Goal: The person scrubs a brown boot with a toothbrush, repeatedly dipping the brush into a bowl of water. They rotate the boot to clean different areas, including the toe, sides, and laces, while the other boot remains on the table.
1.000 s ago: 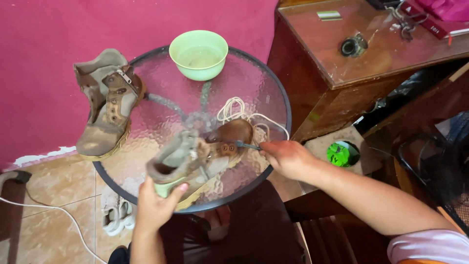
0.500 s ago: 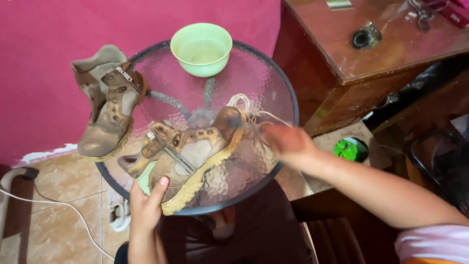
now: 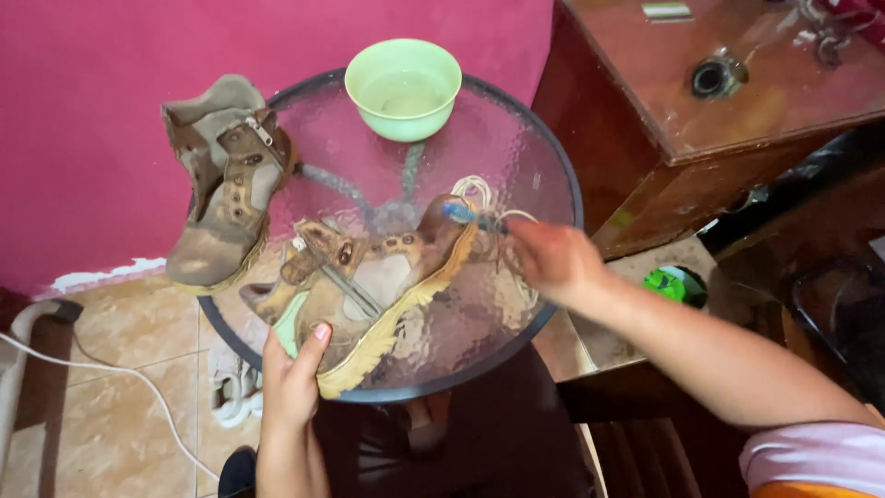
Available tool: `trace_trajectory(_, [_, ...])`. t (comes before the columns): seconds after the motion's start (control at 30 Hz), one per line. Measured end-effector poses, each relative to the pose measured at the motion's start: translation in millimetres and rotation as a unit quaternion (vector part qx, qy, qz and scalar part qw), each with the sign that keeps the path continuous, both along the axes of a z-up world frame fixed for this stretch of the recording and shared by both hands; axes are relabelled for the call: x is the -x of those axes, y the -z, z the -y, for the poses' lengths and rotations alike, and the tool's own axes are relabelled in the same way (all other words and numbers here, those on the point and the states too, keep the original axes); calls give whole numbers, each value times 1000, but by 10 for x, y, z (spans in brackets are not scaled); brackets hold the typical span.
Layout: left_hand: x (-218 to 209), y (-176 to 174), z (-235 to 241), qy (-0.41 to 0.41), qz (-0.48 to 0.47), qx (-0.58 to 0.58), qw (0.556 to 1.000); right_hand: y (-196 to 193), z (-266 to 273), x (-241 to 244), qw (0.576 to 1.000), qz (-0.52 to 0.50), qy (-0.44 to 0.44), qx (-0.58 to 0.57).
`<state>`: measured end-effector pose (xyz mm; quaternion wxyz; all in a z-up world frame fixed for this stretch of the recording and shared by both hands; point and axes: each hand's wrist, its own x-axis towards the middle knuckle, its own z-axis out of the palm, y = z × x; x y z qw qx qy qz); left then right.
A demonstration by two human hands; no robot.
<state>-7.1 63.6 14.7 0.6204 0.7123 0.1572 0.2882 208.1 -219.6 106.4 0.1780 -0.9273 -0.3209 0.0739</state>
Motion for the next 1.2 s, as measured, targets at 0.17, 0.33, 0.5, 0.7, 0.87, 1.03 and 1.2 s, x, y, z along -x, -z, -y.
trace_trajectory(0.17, [0,-106,74,-2,6,36,999,500,91,-36,979,140,-138,-48])
trace_trajectory(0.33, [-16,-131,85,-7,9,28,1000,395,12,86,917,242,-234,-214])
trace_trajectory(0.5, [25,-223,126,-3,1,33,999,452,78,-175,968,175,-108,-144])
trace_trajectory(0.7, [27,-165,111,-5,4,9,1000,431,2,-13,901,266,-261,-224])
trace_trajectory(0.87, [29,-222,123,-21,-29,16,999,550,20,88,945,233,-176,-146])
trace_trajectory(1.03, [43,-177,144,-35,-25,19,999,493,13,-68,943,205,-175,-198])
trace_trajectory(1.2, [67,-180,171,-32,-23,0,999,569,-143,319,923,268,-245,-130])
